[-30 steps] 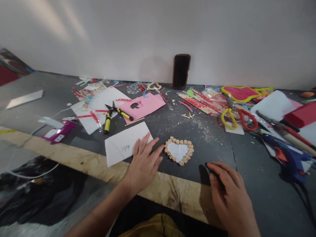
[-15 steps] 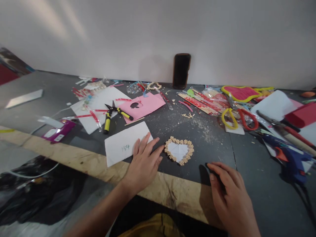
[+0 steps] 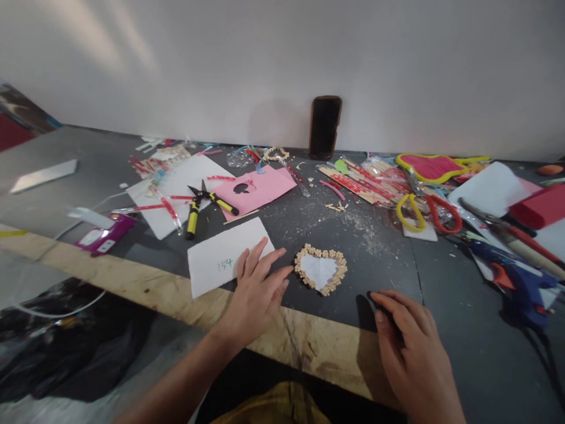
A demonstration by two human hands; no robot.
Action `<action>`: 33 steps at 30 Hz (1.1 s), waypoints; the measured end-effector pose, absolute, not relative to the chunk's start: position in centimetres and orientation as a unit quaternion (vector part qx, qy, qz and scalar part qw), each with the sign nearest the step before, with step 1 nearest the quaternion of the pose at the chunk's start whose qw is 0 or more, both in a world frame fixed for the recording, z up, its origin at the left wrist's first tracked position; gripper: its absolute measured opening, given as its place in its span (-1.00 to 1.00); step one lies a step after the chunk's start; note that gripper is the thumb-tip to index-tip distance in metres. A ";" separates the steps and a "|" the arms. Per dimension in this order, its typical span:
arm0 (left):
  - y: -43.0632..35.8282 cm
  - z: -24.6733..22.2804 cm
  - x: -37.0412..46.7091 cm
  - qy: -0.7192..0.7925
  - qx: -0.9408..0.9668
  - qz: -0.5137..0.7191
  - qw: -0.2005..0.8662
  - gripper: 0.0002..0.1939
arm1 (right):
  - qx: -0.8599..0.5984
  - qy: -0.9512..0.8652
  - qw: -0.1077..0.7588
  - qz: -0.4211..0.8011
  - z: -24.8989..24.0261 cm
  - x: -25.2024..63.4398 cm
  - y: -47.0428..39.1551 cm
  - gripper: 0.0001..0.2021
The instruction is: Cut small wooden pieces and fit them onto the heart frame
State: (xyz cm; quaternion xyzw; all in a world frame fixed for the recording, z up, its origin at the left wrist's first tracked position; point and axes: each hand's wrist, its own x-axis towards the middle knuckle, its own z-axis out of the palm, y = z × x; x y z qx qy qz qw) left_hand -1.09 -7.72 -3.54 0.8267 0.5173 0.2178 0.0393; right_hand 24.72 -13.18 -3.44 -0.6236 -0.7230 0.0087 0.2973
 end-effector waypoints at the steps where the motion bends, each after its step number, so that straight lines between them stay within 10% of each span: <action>1: -7.7 -3.5 -1.1 0.516 0.828 0.215 0.041 -0.72 | -0.623 -0.723 0.297 0.009 -3.4 24.7 -13.2 -0.78; 33: -7.5 -3.3 -0.6 0.526 0.826 0.201 0.010 -0.65 | -0.629 -0.719 0.296 0.018 -3.6 24.8 -13.2 -0.78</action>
